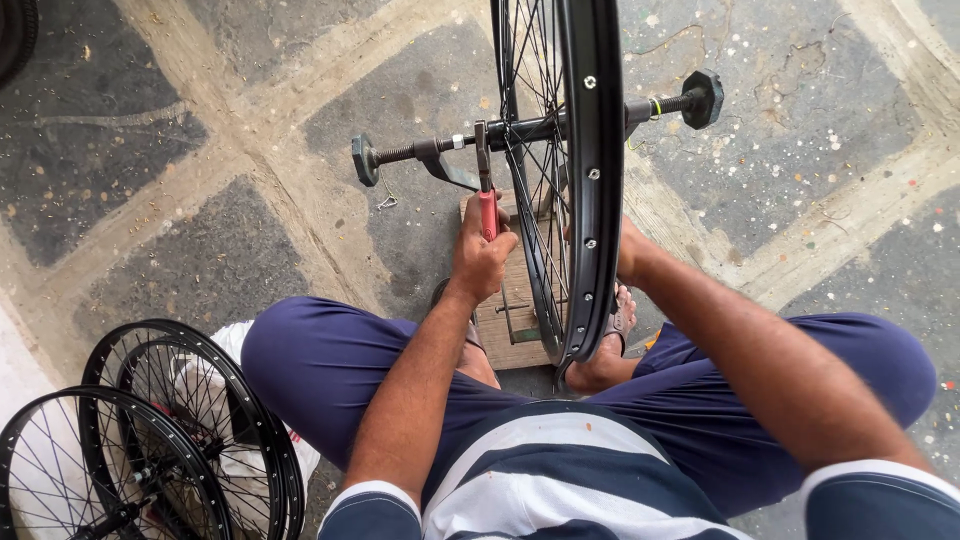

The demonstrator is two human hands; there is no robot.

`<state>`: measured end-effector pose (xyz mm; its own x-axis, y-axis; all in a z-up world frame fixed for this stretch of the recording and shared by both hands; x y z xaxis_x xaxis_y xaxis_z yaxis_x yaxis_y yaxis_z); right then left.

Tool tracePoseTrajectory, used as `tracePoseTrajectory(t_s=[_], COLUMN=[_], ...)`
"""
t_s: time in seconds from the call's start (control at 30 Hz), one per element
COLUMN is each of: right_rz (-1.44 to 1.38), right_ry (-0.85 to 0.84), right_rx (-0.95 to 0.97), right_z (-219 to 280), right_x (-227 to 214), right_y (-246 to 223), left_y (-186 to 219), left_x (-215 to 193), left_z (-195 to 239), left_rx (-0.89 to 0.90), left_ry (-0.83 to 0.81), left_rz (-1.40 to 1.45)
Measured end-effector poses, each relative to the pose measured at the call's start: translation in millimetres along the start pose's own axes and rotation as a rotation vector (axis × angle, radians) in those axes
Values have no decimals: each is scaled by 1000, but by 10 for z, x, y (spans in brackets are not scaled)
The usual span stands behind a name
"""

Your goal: The person sits on the ground and mounts a bicycle wheel onto a truing stand. They use two pairs of pliers to adjust the tension of the spokes, rotating the wheel periodically to check alignment and make further adjustments.

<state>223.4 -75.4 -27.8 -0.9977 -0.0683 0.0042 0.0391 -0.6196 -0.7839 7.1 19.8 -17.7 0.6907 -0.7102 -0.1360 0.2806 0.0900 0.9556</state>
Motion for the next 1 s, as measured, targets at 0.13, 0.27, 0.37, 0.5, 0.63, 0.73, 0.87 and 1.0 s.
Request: tracePoseTrajectory(t_s=[0.13, 0.27, 0.37, 0.5, 0.63, 0.73, 0.87, 1.0], right_rz=[-67, -227, -375, -324, -335, -235, -513, -530], right_ry=[-83, -160, -175, -67, 192, 312, 78, 169], right_rx=[-24, -38, 1, -75, -287, -474, -927, -1083], right_z=[56, -19, -31, 237, 838, 1397, 2138, 2646], right_x=[-13, -55, -99, -6, 179, 331, 647, 720], right_y=[-84, 54, 229, 307, 135, -146, -615, -927], left_y=[-84, 43, 248, 382, 655, 1132, 1838, 2367], left_x=[28, -2, -48, -106, -15, 116, 310, 650], left_z=[-3, 36, 128, 379, 930, 1430, 1809, 1946], left_rx=[131, -55, -105, -121, -24, 342, 755, 856], left_ry=[-38, -83, -130, -126, 45, 184, 74, 15], left_rz=[-190, 72, 366, 437, 290, -64, -439, -873])
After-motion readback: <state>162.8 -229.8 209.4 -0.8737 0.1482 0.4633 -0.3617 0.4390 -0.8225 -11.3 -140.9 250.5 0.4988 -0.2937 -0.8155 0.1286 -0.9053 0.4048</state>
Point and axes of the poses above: each hand's wrist, its own z-axis away from the middle knuckle, its own x-axis out of the palm, y = z × x, the point moved 2 cm from there along -z, towards the middle knuckle, and after that the axes turned 12 degrees about -y, right-handed, at the moved point
